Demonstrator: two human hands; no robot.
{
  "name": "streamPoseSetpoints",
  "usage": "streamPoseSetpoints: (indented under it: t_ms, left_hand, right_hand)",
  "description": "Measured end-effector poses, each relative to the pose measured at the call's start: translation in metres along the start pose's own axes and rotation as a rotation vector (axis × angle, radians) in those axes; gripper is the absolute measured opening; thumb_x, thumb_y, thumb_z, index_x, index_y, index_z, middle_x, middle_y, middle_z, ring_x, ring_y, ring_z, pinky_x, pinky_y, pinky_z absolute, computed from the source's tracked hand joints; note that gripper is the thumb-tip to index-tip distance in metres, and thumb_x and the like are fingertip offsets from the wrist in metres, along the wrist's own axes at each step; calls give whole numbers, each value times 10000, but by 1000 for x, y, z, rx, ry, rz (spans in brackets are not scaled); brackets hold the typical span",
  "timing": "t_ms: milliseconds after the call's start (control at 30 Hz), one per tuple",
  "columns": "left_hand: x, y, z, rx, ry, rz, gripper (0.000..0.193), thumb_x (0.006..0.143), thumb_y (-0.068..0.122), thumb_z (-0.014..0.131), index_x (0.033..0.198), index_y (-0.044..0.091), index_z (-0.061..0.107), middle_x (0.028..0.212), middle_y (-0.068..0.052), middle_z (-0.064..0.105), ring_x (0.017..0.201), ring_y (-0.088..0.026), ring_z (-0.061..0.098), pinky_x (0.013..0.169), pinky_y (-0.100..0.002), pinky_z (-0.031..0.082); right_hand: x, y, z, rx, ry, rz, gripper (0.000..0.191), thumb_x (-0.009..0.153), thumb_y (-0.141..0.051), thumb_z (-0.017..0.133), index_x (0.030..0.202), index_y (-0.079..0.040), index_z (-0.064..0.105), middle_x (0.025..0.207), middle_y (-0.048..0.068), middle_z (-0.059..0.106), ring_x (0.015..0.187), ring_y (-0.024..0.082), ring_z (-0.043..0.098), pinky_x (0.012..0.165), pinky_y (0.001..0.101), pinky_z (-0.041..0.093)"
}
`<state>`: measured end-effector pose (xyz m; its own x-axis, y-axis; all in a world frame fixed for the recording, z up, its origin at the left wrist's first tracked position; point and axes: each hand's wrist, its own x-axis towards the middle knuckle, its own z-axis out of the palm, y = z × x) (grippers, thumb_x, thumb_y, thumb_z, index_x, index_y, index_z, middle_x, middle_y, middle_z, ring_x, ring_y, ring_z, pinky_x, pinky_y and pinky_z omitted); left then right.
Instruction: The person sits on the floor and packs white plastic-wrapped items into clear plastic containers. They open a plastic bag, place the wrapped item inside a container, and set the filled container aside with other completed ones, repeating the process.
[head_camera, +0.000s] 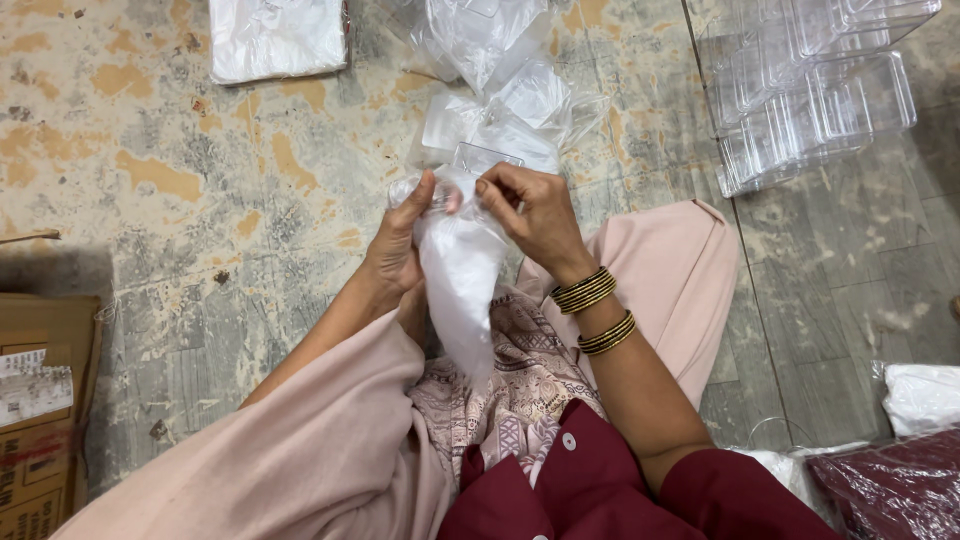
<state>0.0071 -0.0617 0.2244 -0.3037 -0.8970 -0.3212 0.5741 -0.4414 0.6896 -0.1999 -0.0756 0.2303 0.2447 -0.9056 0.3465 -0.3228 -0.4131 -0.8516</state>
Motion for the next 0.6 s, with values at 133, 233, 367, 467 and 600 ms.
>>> streamPoseSetpoints:
  t_ms: [133,233,367,467,600]
  left_hand:
    - [-1,5,5,-52,-18,-257,447,897,357,713,1168,5,668,1013,-126,753,892,-208,740,867,-354,615]
    - [1,1,3,89,49,-407,353,835,243,653,1114,28,674,931,-130,766,814,-223,743,774,-364,619]
    - [6,-8,-13,551,-22,-15,199,862,68,643,1045,-8,663,938,-100,709,851,-178,721,796,-331,640]
    - [11,-15,-21,441,-52,246,119,936,14,655,1052,-11,645,984,-108,654,861,-173,658,778,-334,582]
    - [13,-19,-22,607,140,414,223,945,41,626,1161,69,578,1015,-48,615,903,-124,622,808,-302,553]
  right_hand:
    - [2,24,-1,1023,-39,201,209,1142,-211,555,1057,-45,648,843,-6,643,756,95,619,824,293,576]
    - [3,37,-19,1699,-102,285,163,1127,-185,561,1026,-65,604,739,-24,587,599,85,520,756,284,538]
    - [3,34,-36,1193,-46,253,100,963,10,570,1035,-59,570,879,-30,543,731,90,463,675,227,471]
    - [4,25,-34,310,74,49,288,808,96,579,1070,-19,609,1026,72,572,711,127,473,641,255,465]
    - [8,22,-15,-112,49,75,359,900,83,554,1210,-51,674,1004,107,669,654,162,575,636,315,492]
